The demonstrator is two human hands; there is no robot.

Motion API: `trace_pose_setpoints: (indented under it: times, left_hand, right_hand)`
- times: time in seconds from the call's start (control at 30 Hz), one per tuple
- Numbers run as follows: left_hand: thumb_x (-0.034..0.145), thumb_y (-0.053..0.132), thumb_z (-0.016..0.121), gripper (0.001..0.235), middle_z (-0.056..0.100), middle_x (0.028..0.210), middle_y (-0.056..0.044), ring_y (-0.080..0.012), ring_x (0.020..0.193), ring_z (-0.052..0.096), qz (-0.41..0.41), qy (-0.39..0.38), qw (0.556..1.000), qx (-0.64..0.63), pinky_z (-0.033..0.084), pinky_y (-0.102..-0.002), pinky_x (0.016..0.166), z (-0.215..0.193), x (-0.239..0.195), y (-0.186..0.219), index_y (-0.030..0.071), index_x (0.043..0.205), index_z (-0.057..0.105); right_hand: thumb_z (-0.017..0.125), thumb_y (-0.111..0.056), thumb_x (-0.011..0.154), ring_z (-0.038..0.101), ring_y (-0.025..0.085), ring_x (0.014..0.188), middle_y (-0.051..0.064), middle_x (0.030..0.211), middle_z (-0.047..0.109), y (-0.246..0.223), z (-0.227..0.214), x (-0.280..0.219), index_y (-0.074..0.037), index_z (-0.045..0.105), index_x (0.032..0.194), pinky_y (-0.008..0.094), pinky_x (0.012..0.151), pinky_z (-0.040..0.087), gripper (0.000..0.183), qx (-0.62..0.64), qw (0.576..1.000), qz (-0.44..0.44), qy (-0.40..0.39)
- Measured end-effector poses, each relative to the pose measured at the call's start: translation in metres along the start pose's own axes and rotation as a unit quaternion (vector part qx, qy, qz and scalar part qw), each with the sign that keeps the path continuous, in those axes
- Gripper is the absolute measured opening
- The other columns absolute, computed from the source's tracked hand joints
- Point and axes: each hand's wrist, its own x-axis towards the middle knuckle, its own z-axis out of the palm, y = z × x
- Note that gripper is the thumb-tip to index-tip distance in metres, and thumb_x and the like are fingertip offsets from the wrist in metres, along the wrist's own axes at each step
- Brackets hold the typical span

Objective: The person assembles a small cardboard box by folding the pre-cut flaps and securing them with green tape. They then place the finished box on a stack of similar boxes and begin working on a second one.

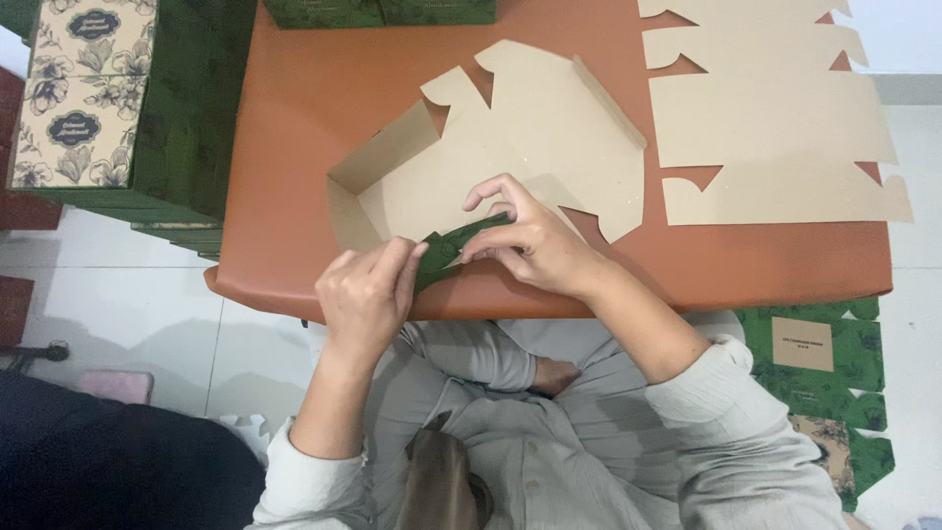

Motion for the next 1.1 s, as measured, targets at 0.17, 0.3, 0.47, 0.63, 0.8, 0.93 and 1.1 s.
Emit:
trace_pose_setpoints:
  times: [0.17, 0.3, 0.47, 0.63, 0.8, 0.93, 1.1]
  left_hand:
    - [0.098, 0.020, 0.068, 0.020, 0.056, 0.053, -0.001, -0.0197, 0.049, 0.064, -0.009, 0.006, 1.000, 0.012, 0.047, -0.029, 0.053, 0.000, 0.008, 0.009, 0.017, 0.079, 0.062]
    - [0.097, 0.018, 0.070, 0.021, 0.056, 0.054, 0.000, -0.0191, 0.050, 0.064, -0.003, 0.021, 1.000, 0.015, 0.047, -0.028, 0.055, 0.004, 0.007, 0.006, 0.017, 0.078, 0.062]
    - [0.098, 0.017, 0.070, 0.019, 0.052, 0.058, -0.001, -0.0227, 0.054, 0.062, -0.028, 0.039, 0.999, -0.020, 0.050, -0.029, 0.057, 0.007, 0.004, 0.003, 0.016, 0.079, 0.065]
    - [0.097, 0.013, 0.071, 0.012, 0.052, 0.069, -0.001, -0.0218, 0.054, 0.061, -0.048, 0.038, 0.997, -0.040, 0.051, -0.031, 0.053, -0.006, 0.009, 0.010, 0.013, 0.085, 0.070]
    - [0.099, 0.018, 0.067, 0.012, 0.052, 0.076, 0.002, -0.0187, 0.054, 0.061, -0.036, 0.052, 0.998, 0.000, 0.053, -0.030, 0.055, 0.006, 0.002, 0.005, 0.018, 0.087, 0.069]
    - [0.098, 0.019, 0.069, 0.012, 0.051, 0.078, 0.001, -0.0211, 0.054, 0.062, -0.015, 0.047, 0.999, 0.021, 0.054, -0.033, 0.054, 0.006, 0.011, 0.011, 0.016, 0.086, 0.067]
    - [0.097, 0.015, 0.070, 0.012, 0.054, 0.079, 0.000, -0.0137, 0.054, 0.061, -0.008, -0.007, 1.000, 0.006, 0.051, -0.025, 0.056, -0.008, 0.029, 0.023, 0.012, 0.085, 0.070]
  right_hand:
    - [0.068, 0.006, 0.091, 0.071, 0.028, 0.085, 0.010, 0.117, 0.049, -0.003, 0.000, 0.002, -0.013, 0.077, 0.092, 0.043, 0.081, 0.060, 0.021, -0.034, 0.999, 0.008, -0.014]
    - [0.068, 0.002, 0.092, 0.071, 0.028, 0.084, 0.009, 0.116, 0.049, 0.001, 0.001, 0.000, -0.013, 0.077, 0.093, 0.043, 0.081, 0.060, 0.018, -0.031, 1.000, 0.003, -0.004]
    - [0.077, -0.014, 0.089, 0.070, 0.032, 0.088, 0.010, 0.119, 0.050, 0.006, 0.006, -0.003, -0.015, 0.074, 0.100, 0.046, 0.082, 0.058, 0.011, -0.049, 0.998, 0.022, -0.014]
    - [0.074, -0.012, 0.091, 0.069, 0.030, 0.086, 0.008, 0.119, 0.052, -0.004, 0.007, 0.004, -0.018, 0.076, 0.099, 0.044, 0.080, 0.057, 0.010, -0.090, 0.996, 0.016, -0.014]
    - [0.074, -0.011, 0.091, 0.068, 0.028, 0.085, 0.007, 0.120, 0.052, 0.007, 0.009, 0.000, -0.018, 0.076, 0.097, 0.042, 0.077, 0.058, 0.009, -0.084, 0.996, 0.007, -0.006]
    - [0.074, -0.010, 0.091, 0.069, 0.026, 0.083, 0.007, 0.119, 0.053, 0.007, 0.008, 0.001, -0.016, 0.077, 0.093, 0.040, 0.076, 0.058, 0.008, -0.075, 0.997, 0.003, -0.005]
    - [0.073, -0.007, 0.090, 0.069, 0.030, 0.082, 0.008, 0.115, 0.052, 0.006, 0.007, 0.002, -0.015, 0.077, 0.093, 0.043, 0.077, 0.058, 0.009, -0.073, 0.997, 0.004, -0.012]
